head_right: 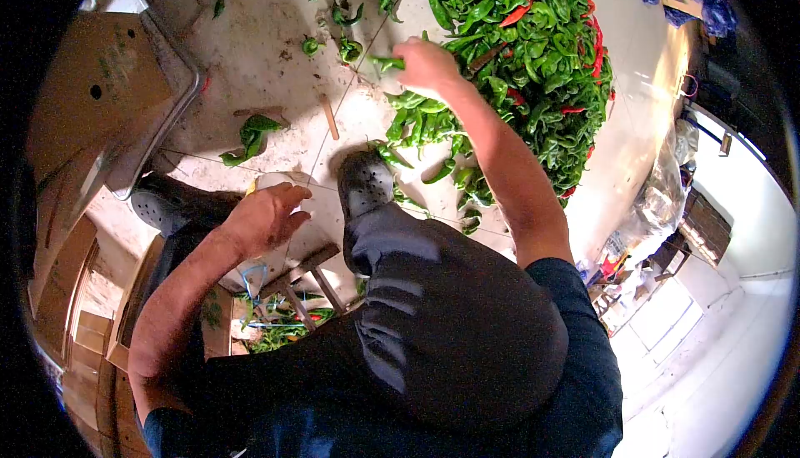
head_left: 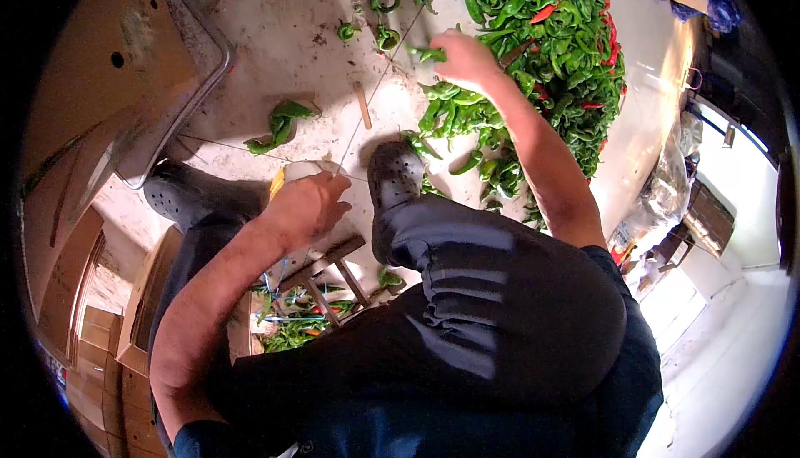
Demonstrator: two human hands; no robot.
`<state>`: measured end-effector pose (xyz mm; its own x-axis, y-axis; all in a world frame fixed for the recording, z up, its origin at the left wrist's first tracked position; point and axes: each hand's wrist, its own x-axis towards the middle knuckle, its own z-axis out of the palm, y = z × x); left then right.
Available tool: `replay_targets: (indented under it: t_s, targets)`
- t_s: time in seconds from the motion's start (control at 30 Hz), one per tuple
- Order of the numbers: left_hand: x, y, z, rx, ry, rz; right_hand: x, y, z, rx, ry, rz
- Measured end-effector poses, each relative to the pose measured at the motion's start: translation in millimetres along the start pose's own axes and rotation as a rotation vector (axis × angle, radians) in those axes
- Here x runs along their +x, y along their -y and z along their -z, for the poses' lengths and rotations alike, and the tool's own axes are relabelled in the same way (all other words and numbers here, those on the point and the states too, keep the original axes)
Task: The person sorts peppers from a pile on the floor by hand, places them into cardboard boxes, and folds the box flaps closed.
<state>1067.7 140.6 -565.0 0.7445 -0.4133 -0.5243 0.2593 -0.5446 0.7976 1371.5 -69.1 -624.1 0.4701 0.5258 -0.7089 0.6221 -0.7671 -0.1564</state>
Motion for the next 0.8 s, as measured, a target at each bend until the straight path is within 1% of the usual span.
replay_targets:
  t_s: [0.03, 0.1, 0.13, 0.23, 0.27, 0.33, 0.37, 0.4, 0.43, 0.47, 0.5, 0.57, 0.6, 0.63, 0.67, 0.7, 0.73, 0.8]
  targets:
    - [3, 2, -5, -0.034, -0.025, -0.03, -5, -12, -1, 0.1, -0.151, 0.022]
    - [20, -7, -13, -0.2, -0.036, 0.045, -19, -30, 2, 0.437, -0.267, -0.08]
    - [33, -14, -16, -0.28, -0.045, 0.081, -34, -28, 7, 0.498, -0.389, -0.092]
    - [90, -16, -47, -0.28, -0.286, 0.182, -55, -45, -14, 0.786, -0.567, -0.151]
    - [107, -26, -48, -0.282, -0.321, 0.235, -66, -39, -17, 0.896, -0.604, -0.209]
    - [145, -46, -51, -0.282, -0.39, 0.336, -86, -26, -28, 0.978, -0.694, -0.279]
    - [160, -50, -59, -0.246, -0.456, 0.323, -88, -28, -43, 1.015, -0.747, -0.324]
    - [173, -59, -60, -0.187, -0.478, 0.345, -88, -38, -62, 1.048, -0.723, -0.322]
    - [185, -65, -63, -0.13, -0.501, 0.367, -102, -23, -55, 1.085, -0.71, -0.353]
    - [191, -69, -67, -0.046, -0.58, 0.325, -107, -23, -65, 1.159, -0.738, -0.331]
    - [196, -72, -69, 0.002, -0.602, 0.287, -110, -25, -78, 1.233, -0.767, -0.309]
    - [206, -76, -68, 0.106, -0.645, 0.207, -112, -27, -98, 1.212, -0.784, -0.365]
    - [214, -73, -73, 0.214, -0.667, 0.167, -112, -21, -94, 1.212, -0.775, -0.42]
    - [221, -72, -71, 0.267, -0.625, 0.179, -101, -31, -110, 0.846, -0.865, -0.392]
    - [227, -71, -70, 0.32, -0.581, 0.194, -97, -41, -125, 0.668, -0.918, -0.376]
    - [232, -70, -69, 0.371, -0.537, 0.211, -92, -37, -124, 0.489, -0.965, -0.359]
    - [234, -70, -66, 0.336, -0.514, 0.237, -91, -29, -111, 0.475, -0.904, -0.39]
    - [238, -70, -69, 0.375, -0.506, 0.233, -95, -9, -71, 0.445, -0.78, -0.456]
